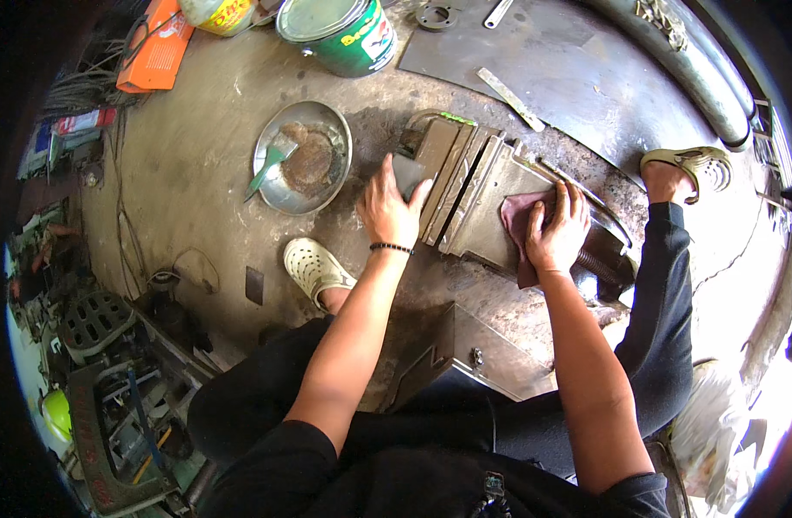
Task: The person sands a metal part clamped in a bench vise using a sanding block and a cloth. They repeatedly rub the surface of the metal part, occasionally adjusting the sanding block and wiping the surface.
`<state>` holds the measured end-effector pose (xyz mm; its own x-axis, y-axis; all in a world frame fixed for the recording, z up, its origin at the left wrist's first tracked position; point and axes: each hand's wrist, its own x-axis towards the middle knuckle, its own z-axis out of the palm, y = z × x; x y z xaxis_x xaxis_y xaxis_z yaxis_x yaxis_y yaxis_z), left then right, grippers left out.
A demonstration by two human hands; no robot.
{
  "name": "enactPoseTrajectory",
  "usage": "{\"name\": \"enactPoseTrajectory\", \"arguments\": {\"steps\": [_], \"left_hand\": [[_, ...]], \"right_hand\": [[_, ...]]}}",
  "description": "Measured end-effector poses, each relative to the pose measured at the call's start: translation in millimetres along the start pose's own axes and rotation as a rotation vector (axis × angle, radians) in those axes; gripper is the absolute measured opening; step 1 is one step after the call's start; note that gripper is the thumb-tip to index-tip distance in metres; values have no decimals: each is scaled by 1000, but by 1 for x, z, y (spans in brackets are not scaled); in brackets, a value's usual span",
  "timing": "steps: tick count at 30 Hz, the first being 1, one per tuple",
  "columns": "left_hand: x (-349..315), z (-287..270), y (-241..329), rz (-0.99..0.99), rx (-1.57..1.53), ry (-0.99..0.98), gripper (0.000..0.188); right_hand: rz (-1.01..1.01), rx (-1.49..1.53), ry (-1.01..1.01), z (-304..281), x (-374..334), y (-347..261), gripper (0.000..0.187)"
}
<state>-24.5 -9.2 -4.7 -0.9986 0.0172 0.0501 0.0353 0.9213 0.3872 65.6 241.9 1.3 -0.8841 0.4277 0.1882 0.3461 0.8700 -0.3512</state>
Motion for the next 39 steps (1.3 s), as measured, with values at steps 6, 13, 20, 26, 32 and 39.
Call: {"name": "enactPoseTrajectory", "arguments": {"steps": [6, 13, 20, 26, 32, 39], "left_hand": [[85, 20, 52, 49, -60, -50, 81], [18, -2, 17, -63, 74, -148, 86], [-40, -22, -18, -65, 68, -87, 82], [41, 4, 28, 8, 66, -89, 85], [78, 20, 53, -4, 36, -57, 85], [-15, -11, -5, -137, 118, -185, 88]], "right_hand": [[20, 7, -39, -2, 2, -1, 54], [6, 7, -34, -2, 2, -2, 55], [3, -10, -16, -1, 1, -1, 55], [14, 9, -22, -1, 1, 0, 55], [11, -5, -28, -2, 2, -1, 54], [9, -2, -10, -2, 1, 0, 53]]}}
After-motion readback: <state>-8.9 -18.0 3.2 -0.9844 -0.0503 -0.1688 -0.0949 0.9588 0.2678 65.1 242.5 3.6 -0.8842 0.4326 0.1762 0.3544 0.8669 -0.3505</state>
